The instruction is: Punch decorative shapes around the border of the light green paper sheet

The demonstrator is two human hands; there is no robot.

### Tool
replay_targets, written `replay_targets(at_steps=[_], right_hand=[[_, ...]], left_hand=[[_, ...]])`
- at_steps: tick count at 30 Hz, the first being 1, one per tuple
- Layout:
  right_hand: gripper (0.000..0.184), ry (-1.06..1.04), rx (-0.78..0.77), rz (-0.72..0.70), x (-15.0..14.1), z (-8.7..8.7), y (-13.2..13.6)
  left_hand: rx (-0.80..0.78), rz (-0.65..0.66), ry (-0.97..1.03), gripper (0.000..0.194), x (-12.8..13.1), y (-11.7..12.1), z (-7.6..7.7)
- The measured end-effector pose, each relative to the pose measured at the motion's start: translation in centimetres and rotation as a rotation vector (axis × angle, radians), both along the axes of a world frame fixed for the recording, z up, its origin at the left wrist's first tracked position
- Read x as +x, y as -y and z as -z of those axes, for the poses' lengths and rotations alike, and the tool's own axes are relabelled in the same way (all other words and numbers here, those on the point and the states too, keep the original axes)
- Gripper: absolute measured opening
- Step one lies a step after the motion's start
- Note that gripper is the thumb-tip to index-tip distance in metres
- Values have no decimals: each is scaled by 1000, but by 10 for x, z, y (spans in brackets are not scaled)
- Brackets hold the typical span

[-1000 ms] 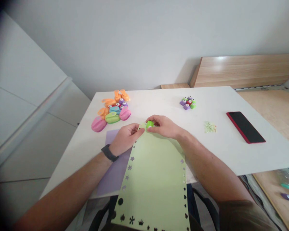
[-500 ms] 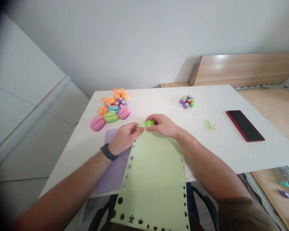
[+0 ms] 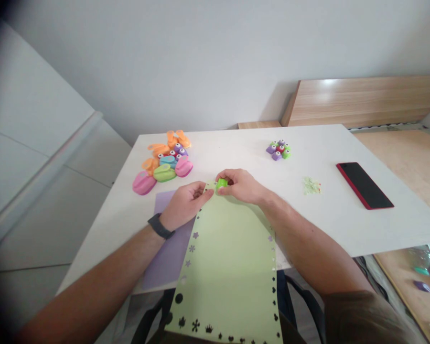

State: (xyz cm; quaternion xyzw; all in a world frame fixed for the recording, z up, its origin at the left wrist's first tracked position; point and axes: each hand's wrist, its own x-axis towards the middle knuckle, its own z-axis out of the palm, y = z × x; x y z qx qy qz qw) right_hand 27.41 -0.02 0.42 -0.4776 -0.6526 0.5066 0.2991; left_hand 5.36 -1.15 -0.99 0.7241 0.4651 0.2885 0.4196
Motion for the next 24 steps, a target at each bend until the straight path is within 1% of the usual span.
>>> replay_targets(at_steps=[8, 14, 19, 22, 24], right_hand=[[30, 25, 8, 11, 0, 3, -1], [29, 32, 6, 17, -2, 4, -2], [28, 53, 20, -1, -5, -1, 1], [27, 75, 32, -10, -7, -5, 4], [30, 91, 45, -25, -8, -6, 5]], left_hand=[[-25, 11, 16, 27, 1, 0, 0], [-9, 9, 17, 28, 1, 1, -1], [-19, -3, 45, 36, 1, 1, 0], [8, 1, -21, 42, 1, 0, 0], [39, 3, -49, 45, 2, 0, -1]])
